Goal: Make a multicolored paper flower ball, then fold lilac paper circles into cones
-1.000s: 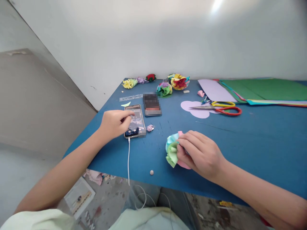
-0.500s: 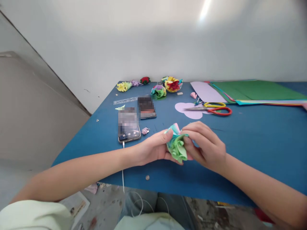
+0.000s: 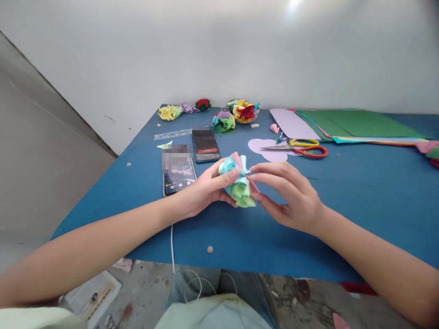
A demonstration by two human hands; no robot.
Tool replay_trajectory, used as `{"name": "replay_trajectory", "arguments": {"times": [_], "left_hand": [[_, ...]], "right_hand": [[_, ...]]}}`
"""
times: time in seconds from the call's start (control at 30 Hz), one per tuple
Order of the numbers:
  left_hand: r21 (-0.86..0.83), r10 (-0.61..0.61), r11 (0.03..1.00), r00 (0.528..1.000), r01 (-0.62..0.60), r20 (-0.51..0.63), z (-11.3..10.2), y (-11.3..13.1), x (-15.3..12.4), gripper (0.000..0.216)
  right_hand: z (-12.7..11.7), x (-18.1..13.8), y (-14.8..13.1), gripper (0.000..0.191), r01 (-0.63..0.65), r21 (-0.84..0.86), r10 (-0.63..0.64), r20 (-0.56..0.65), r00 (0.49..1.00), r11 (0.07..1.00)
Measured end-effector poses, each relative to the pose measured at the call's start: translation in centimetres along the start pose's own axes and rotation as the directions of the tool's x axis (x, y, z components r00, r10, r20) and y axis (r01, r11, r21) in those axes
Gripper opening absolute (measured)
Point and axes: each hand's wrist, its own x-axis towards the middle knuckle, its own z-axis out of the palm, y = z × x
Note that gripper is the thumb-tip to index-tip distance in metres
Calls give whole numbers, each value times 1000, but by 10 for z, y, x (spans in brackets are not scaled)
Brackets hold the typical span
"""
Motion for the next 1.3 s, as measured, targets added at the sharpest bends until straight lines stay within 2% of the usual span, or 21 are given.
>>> {"name": "replay_trajectory", "arguments": {"times": [0.13, 0.27, 0.37, 0.5, 0.57, 0.73, 0.87, 0.97, 1.07, 1.13, 1.2, 1.3], "left_hand": [[144, 28, 989, 998, -19, -58, -2, -2, -1, 60], [222, 56, 974, 997, -43, -55, -1, -5, 0, 63], [230, 57, 972, 997, -42, -58, 0, -5, 0, 59], [146, 11, 989, 999, -3, -53, 3, -6, -1, 54], [113, -12, 993, 999, 17, -47, 4, -6, -1, 54], [123, -26, 992, 991, 42, -128, 7, -6, -2, 49], [143, -43, 988, 992, 60, -123, 7, -5, -2, 47], [204, -29, 977, 992, 54, -123, 6, -5, 0, 50], [370, 68, 929, 989, -15, -130, 2, -4, 0, 51], [522, 166, 849, 979, -80, -121, 0, -3, 0, 49], [606, 208, 787, 974, -114, -86, -1, -1, -1, 47], [597, 184, 791, 983, -138, -16, -2, 1, -2, 51]], "right_hand": [[-3, -1, 2, 32, 170, -186, -166, 35, 986, 968], [-5, -1, 0, 28, 271, -251, -262, 70, 962, 929], [-2, -1, -1, 28, 258, -253, -253, 54, 966, 932], [1, -3, -1, 29, 219, -269, -246, -71, 967, 938], [1, -4, -1, 25, 237, -269, -270, -93, 958, 933], [0, -2, -4, 23, 260, -233, -260, 32, 965, 937], [3, -2, -4, 22, 239, -177, -235, 43, 971, 955], [4, -3, -6, 23, 146, -95, -147, -1, 989, 985], [3, -1, -9, 22, -58, 37, 60, -62, 996, 998], [2, 1, -9, 19, -194, 137, 204, -63, 977, 971], [2, 3, -8, 17, -290, 224, 305, -35, 952, 931], [4, 4, -4, 15, -353, 327, 367, 21, 930, 876]]}}
